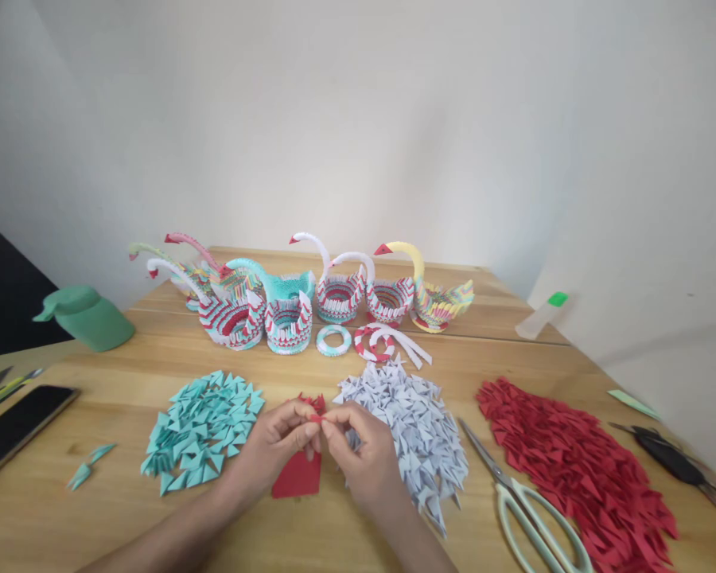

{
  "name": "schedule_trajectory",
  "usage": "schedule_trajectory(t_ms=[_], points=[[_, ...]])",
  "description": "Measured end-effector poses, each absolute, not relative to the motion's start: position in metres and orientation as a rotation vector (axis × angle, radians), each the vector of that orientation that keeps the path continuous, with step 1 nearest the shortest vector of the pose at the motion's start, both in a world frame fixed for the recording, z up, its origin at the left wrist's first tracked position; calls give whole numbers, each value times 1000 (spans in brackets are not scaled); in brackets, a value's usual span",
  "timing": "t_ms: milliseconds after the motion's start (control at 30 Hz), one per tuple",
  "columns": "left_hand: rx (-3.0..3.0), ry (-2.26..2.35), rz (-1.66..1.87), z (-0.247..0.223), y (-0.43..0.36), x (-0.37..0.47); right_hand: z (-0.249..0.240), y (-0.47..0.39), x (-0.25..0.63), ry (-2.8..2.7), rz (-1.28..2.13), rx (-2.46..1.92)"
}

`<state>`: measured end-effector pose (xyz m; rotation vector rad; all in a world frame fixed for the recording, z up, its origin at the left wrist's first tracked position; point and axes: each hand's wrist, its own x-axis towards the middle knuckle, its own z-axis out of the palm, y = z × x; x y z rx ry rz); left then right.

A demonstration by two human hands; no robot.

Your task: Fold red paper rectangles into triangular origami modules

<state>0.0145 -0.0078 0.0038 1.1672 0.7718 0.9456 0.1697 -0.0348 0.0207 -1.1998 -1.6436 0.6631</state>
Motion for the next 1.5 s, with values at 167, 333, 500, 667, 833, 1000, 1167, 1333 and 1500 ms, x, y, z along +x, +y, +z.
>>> schedule_trajectory(t_ms=[167,333,500,667,833,1000,1167,1333,1500], points=[[1262,779,938,11,-9,10,19,-36,167,-1639,665,-1205],[1283,798,953,12,-10,9,15,-34,165,-1568,747,-1235],[1121,748,918,7,-6,11,12,-32,165,-1486,850,-1248],[878,671,841,6,-3,8,11,-30,171,-1454,915,-1238],[624,506,722,0,0,2,10,-29,175,-1423,911,-1238],[576,401,668,-2,1,0,11,-29,175,-1435,906,-1264],[678,450,686,4,-1,1,14,-29,174,-1443,937,-1269],[859,575,737,5,-2,3,15,-31,172,-1435,975,-1233],[1095,708,835,4,0,6,14,-32,171,-1482,977,-1172]])
